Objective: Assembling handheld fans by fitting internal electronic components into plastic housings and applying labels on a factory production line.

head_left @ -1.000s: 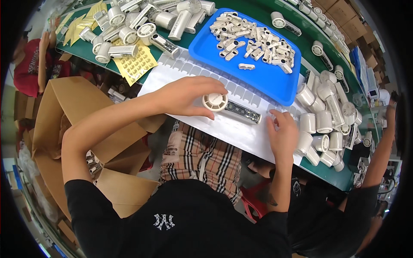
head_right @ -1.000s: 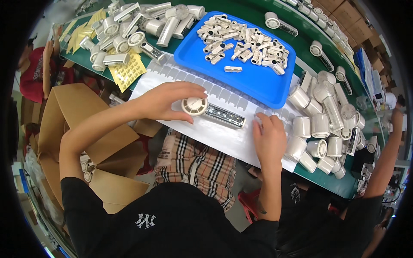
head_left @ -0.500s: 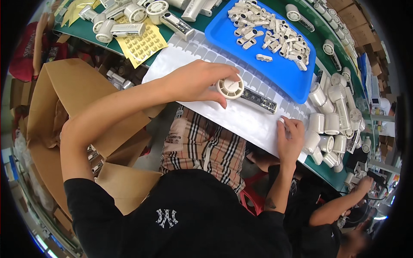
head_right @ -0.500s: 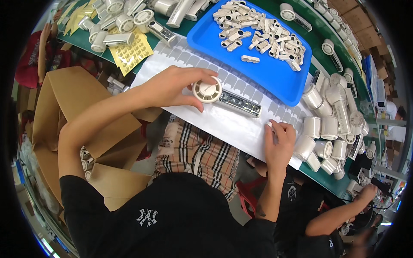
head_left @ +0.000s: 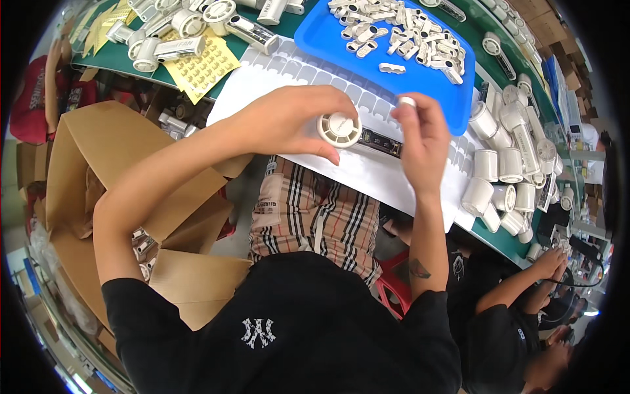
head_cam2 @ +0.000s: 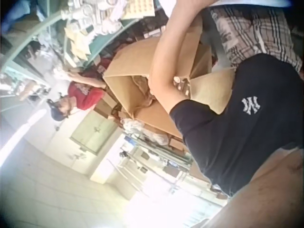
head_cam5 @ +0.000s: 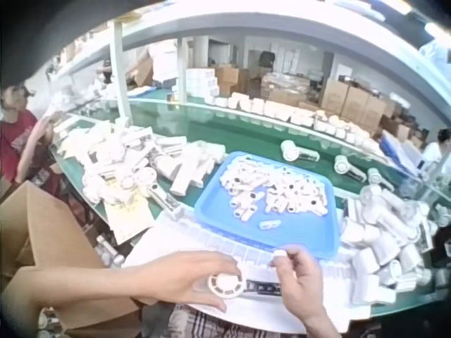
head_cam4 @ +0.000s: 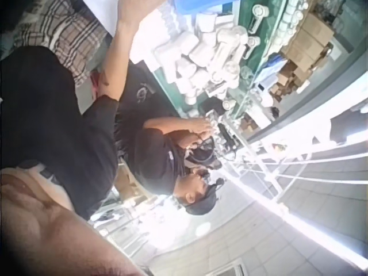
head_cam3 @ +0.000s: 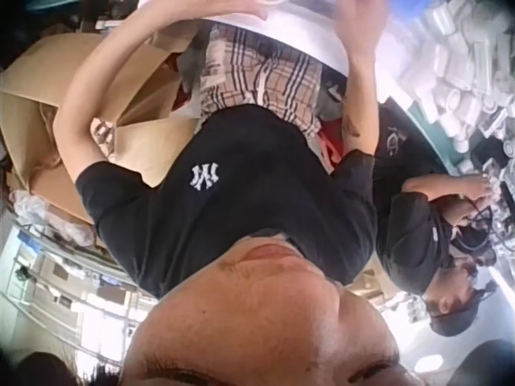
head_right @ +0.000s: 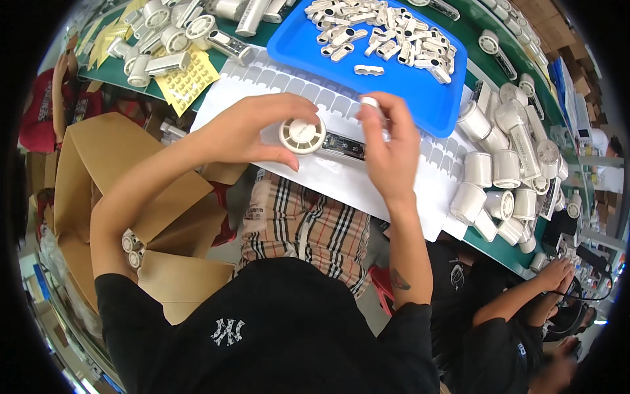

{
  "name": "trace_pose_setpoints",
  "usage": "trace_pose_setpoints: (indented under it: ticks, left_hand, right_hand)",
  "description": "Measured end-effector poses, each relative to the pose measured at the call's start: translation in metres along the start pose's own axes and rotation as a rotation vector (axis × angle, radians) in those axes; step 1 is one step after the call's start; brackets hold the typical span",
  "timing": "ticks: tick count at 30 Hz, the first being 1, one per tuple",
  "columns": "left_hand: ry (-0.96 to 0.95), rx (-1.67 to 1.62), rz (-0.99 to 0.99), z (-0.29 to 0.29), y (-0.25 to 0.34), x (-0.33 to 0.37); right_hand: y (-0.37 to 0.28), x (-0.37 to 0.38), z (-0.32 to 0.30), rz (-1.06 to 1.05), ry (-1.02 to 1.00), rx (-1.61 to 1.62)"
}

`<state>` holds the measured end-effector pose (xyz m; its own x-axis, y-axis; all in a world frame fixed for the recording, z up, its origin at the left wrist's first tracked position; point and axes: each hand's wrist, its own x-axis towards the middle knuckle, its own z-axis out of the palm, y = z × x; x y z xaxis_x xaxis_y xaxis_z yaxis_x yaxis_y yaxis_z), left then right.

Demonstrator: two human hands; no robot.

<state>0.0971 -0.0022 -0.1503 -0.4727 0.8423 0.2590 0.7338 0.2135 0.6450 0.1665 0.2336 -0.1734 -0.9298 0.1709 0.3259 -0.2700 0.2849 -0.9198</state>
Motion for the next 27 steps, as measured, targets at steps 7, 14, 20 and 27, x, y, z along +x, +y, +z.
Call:
trace_pose_setpoints:
  ticks: [7, 14, 20, 27]
  left_hand:
    - [0.038, -0.046, 0.027, -0.002, -0.002, -0.003]
    - [0.064, -0.030, -0.107, -0.002, 0.009, -0.004]
    - [0.092, -0.035, -0.125, 0.001, 0.008, -0.002]
    - [0.052, -0.019, -0.120, -0.003, 0.006, -0.002]
  right_hand:
    - [0.004, -0.006, 0.012, 0.028, -0.014, -0.104]
    - [0.001, -0.012, 0.014, 0.051, 0.005, -0.093]
    - [0.002, -0.013, 0.015, 0.004, 0.036, -0.109]
    - [0.002, -0.012, 0.015, -0.013, 0.083, -0.109]
